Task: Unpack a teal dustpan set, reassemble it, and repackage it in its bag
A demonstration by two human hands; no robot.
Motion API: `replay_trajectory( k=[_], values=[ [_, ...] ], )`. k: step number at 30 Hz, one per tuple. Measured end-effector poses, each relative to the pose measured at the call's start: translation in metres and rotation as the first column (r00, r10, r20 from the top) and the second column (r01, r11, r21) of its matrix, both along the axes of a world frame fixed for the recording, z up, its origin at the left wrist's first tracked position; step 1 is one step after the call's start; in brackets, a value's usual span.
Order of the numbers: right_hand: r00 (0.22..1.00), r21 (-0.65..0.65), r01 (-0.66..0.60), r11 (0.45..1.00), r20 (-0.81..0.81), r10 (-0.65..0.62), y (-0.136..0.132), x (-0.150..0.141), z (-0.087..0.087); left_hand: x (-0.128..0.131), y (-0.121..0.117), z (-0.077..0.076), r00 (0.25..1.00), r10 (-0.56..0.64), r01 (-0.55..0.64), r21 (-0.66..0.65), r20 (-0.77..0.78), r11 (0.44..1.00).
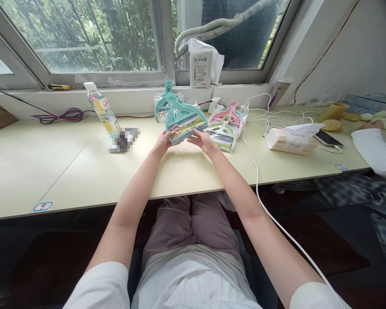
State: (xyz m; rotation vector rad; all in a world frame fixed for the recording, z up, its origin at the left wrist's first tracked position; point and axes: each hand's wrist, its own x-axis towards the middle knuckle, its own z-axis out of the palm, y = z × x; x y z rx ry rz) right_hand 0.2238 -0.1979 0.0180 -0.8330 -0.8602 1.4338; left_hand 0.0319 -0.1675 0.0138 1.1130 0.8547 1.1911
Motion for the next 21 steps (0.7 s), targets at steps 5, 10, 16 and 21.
replay_trajectory(
  k=[5, 10, 16, 21],
  values=[
    [0.992, -0.057, 0.104, 0.993, 0.078, -0.099, 0.004, 0.008, -0.003, -0.026, 0.010, 0.000, 0.996, 0.069, -0.066, -0.055, 0.061, 0.996],
    [0.709, 0.246, 0.391, 0.887, 0.535, -0.460, 0.003, 0.008, -0.004, -0.036, 0.014, -0.001, 0.975, 0.151, -0.141, -0.070, 0.165, 0.988],
    [0.265, 0.649, 0.106, 0.753, 0.711, -0.651, -0.007, 0.002, -0.003, -0.037, 0.012, 0.006, 0.958, 0.182, -0.152, -0.144, 0.220, 0.978],
    [0.522, 0.650, 0.112, 0.752, 0.605, -0.601, -0.008, 0.002, 0.001, -0.035, 0.008, 0.009, 0.991, 0.118, -0.100, -0.220, 0.066, 0.970]
  ],
)
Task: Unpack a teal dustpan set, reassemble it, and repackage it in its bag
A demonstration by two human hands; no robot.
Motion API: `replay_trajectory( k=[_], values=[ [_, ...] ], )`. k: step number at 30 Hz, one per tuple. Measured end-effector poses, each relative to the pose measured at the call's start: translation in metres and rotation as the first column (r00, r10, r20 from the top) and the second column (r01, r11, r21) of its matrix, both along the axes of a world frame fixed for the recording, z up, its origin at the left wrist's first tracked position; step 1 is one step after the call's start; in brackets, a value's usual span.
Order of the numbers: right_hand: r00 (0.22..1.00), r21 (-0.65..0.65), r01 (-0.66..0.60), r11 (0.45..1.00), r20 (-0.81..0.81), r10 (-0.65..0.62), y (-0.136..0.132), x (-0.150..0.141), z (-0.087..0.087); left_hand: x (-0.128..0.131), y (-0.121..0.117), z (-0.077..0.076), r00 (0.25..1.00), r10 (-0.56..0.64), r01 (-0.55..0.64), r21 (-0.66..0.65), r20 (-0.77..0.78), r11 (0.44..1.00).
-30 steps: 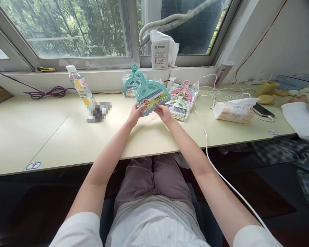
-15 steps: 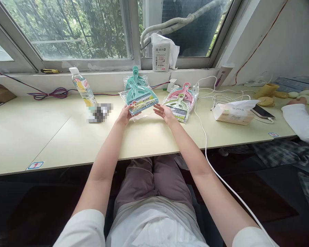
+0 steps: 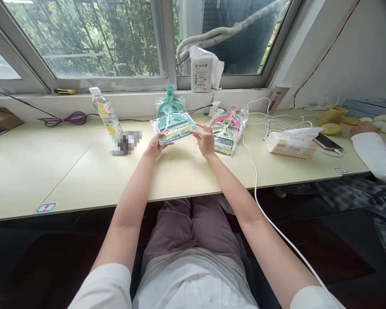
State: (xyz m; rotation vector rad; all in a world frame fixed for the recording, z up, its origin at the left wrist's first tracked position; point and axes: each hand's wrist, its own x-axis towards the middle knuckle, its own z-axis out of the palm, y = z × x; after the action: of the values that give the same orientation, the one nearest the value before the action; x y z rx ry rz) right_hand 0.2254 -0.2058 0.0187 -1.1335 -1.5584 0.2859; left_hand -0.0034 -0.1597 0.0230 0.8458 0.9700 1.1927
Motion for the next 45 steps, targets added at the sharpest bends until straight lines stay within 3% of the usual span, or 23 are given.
replay_trajectory(
  k=[4, 10, 17, 29, 33, 36, 41, 45],
  values=[
    [0.989, -0.019, -0.039, 0.999, -0.143, 0.036, 0.002, 0.000, 0.000, -0.001, 0.000, -0.002, 0.994, -0.037, 0.039, 0.023, -0.099, 0.999],
    [0.993, -0.030, 0.111, 0.993, -0.046, -0.112, 0.000, -0.001, -0.001, -0.009, -0.007, 0.004, 0.975, -0.180, 0.190, 0.063, -0.132, 0.980],
    [0.985, 0.058, 0.161, 0.985, 0.057, -0.164, -0.001, 0.001, -0.001, -0.012, -0.011, 0.007, 0.956, -0.268, 0.282, 0.115, -0.122, 0.952],
    [0.982, 0.019, 0.173, 0.985, -0.077, -0.171, -0.006, -0.003, -0.002, -0.018, -0.012, 0.000, 0.867, -0.421, 0.464, 0.123, -0.266, 0.878],
    [0.969, -0.008, 0.111, 0.994, -0.223, -0.110, -0.009, -0.002, 0.001, -0.018, -0.012, 0.000, 0.842, -0.450, 0.505, 0.142, -0.297, 0.851],
    [0.937, -0.128, 0.019, 0.992, -0.345, -0.063, -0.003, 0.003, 0.002, -0.019, -0.011, -0.002, 0.833, -0.465, 0.520, 0.133, -0.300, 0.844],
    [0.886, -0.360, -0.199, 0.912, -0.463, 0.011, 0.017, 0.011, -0.006, -0.020, -0.008, -0.007, 0.841, -0.454, 0.501, 0.105, -0.294, 0.859],
    [0.880, -0.408, -0.243, 0.880, -0.474, 0.023, 0.021, 0.007, -0.009, -0.020, -0.007, -0.007, 0.865, -0.411, 0.444, 0.057, -0.288, 0.894]
  ],
)
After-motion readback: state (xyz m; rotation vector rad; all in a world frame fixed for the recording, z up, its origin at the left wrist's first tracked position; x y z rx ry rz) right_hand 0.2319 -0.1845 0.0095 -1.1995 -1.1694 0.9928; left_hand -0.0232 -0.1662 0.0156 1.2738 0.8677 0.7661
